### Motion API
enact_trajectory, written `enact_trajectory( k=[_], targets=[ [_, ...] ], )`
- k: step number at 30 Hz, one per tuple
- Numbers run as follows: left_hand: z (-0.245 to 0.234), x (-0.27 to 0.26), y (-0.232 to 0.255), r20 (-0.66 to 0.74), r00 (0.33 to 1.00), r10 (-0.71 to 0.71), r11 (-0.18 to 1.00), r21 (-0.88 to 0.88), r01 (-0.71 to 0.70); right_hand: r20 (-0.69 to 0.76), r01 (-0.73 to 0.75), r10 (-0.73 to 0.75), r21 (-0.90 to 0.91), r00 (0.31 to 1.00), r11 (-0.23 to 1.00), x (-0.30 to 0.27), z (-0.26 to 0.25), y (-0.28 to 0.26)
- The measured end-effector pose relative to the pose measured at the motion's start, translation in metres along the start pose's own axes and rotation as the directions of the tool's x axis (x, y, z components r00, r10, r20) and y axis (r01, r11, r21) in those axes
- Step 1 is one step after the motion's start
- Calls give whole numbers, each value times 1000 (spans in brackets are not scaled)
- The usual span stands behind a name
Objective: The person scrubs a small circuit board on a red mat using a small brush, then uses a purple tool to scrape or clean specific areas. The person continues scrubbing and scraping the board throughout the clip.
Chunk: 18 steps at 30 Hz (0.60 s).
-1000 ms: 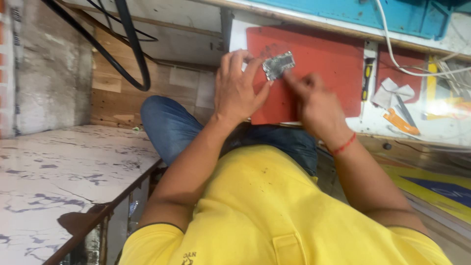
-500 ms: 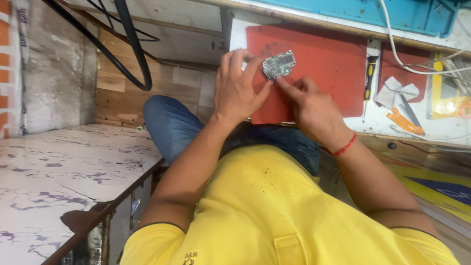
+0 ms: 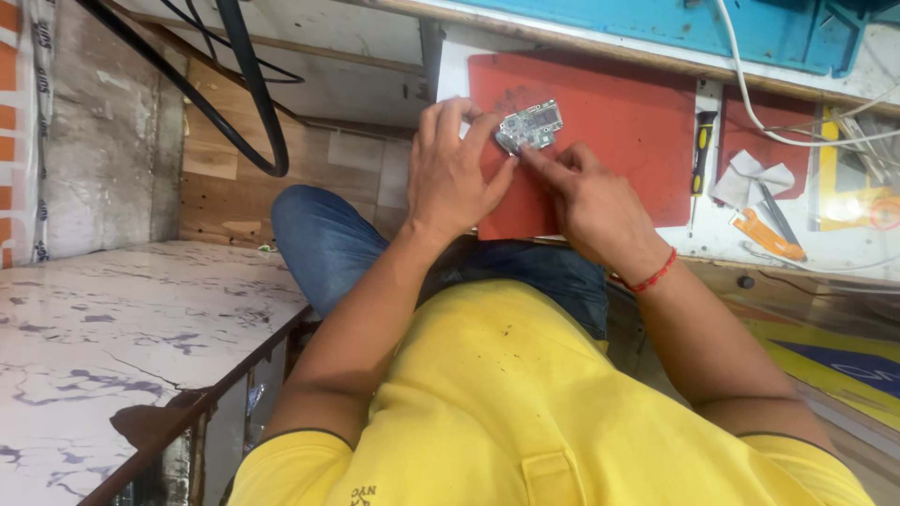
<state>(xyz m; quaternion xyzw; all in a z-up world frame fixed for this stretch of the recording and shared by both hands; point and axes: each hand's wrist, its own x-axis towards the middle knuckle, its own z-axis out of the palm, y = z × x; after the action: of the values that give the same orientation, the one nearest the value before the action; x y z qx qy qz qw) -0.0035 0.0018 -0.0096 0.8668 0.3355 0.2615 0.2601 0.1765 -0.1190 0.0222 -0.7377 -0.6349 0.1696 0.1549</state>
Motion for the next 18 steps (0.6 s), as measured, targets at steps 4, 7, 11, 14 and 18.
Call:
enact_trajectory(
  k=[4,7,11,14,18],
  targets=[
    [6,-6,1,-14,1000,8,1000,-6,-8,-43,-63,62,-21,997,998,-7,-1,0],
    [1,-2,-4,-29,999,24,999,26,-24,17,-17,17,9,1000,1000,3,-2,-7],
    [7,-6,1,-16,1000,9,1000,-1,-9,-109,-136,136,15,985,991,-6,-7,-6],
    [2,-1,-2,-17,1000,11,1000,8,-11,52,20,-24,86,998,996,-1,-5,-5],
    [6,-7,2,-13,1000,0,1000,4,0,-103,-61,61,2,993,998,-12,2,1]
  ],
)
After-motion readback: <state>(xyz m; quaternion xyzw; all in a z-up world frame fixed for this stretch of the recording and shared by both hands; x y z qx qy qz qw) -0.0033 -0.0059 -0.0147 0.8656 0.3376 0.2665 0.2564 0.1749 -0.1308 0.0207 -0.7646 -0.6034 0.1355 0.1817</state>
